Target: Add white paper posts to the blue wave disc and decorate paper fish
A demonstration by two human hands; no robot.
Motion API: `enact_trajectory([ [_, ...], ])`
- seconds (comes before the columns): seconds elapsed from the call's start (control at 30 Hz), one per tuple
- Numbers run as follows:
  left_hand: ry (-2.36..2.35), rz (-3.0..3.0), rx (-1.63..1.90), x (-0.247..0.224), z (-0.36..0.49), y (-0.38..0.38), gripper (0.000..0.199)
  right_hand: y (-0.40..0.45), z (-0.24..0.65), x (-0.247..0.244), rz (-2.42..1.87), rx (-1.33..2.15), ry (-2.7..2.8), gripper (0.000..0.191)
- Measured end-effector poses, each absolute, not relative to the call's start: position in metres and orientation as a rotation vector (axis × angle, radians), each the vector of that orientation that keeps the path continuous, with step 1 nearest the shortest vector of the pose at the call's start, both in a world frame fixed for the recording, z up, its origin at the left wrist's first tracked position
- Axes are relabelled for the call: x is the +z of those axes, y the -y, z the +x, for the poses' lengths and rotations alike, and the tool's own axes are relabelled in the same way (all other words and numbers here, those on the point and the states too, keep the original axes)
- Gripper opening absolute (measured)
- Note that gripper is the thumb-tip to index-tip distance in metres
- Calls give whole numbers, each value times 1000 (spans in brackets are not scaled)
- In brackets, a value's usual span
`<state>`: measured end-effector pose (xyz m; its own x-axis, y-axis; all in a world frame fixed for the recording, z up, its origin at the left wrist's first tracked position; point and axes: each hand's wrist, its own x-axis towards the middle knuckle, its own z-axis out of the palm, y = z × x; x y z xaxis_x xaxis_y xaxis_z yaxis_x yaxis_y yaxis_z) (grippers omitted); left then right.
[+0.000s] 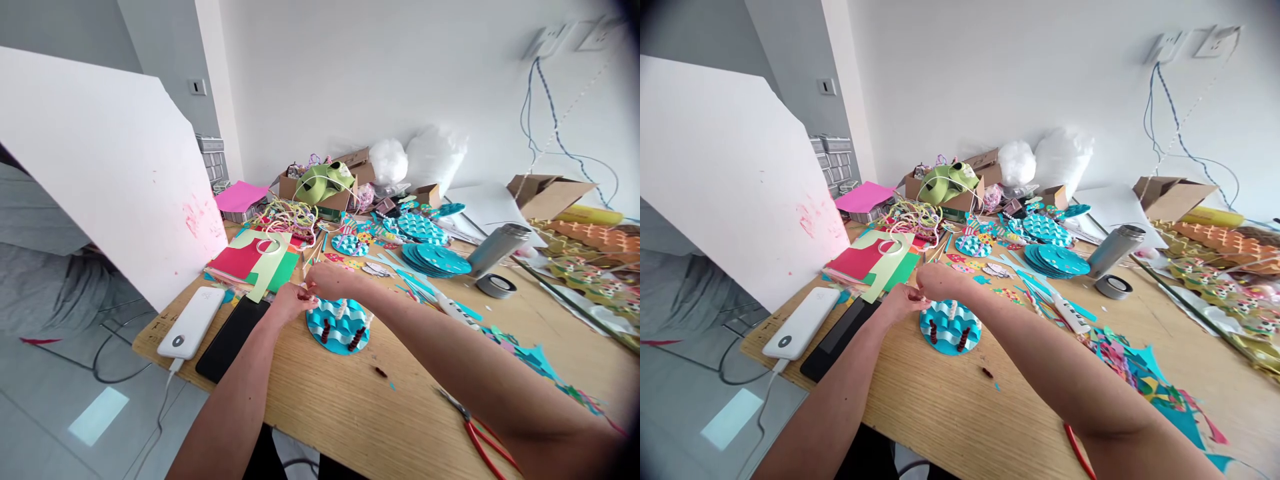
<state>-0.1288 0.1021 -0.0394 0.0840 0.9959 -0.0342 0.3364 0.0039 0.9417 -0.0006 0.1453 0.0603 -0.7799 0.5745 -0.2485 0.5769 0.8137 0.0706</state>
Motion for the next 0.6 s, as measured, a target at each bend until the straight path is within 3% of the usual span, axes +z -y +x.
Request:
enact_trajectory([
  [0.33,-1336,1475,958,-39,-131,-100,18,-151,10,82,971,16,-2771,41],
  [0.6,-1328,1490,971,-36,-130,-99,15,-147,18,81,993,-222,-2857,28],
])
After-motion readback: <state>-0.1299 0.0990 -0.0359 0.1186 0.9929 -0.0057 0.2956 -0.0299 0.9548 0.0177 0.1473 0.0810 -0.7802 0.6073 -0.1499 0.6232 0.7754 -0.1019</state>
